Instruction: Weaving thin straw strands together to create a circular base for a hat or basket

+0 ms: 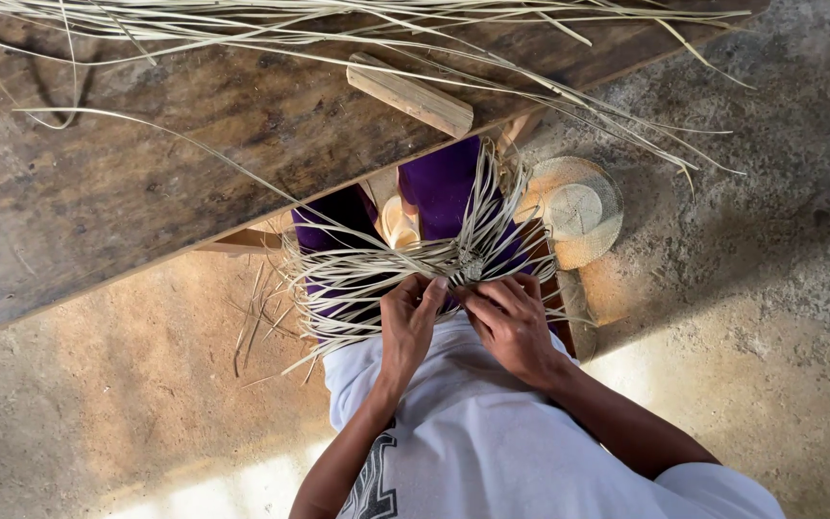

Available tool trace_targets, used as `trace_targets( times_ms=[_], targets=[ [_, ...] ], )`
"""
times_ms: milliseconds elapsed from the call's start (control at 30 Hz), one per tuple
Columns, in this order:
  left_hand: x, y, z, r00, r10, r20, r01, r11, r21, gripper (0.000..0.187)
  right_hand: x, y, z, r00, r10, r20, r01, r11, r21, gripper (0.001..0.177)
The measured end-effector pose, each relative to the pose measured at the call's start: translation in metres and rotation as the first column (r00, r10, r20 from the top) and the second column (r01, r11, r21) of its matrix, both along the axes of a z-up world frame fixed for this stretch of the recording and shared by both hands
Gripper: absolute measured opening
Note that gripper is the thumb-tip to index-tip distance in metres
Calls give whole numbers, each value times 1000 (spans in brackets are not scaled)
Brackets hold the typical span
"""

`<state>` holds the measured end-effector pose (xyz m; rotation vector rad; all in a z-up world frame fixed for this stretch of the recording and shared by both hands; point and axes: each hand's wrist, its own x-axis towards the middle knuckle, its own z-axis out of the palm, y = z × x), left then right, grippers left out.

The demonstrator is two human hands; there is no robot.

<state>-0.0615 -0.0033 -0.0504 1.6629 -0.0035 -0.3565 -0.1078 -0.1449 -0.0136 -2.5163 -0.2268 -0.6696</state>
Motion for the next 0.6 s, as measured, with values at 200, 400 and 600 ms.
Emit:
trace_targets(
  times_ms=[200, 400, 600],
  targets=[
    [3, -1, 16, 1000, 22, 2, -22, 1000, 22, 24, -2, -1, -4, 999, -26, -43, 33, 985, 168, 7],
    [-1, -10, 32, 996, 55, 66, -64, 987, 150, 16, 4, -3, 0, 991, -50, -128, 84, 957, 279, 21],
    [-2, -10, 38, 999, 33, 19, -34, 996, 84, 17, 0, -6, -5, 993, -49, -110, 64, 988, 142, 21]
  ],
)
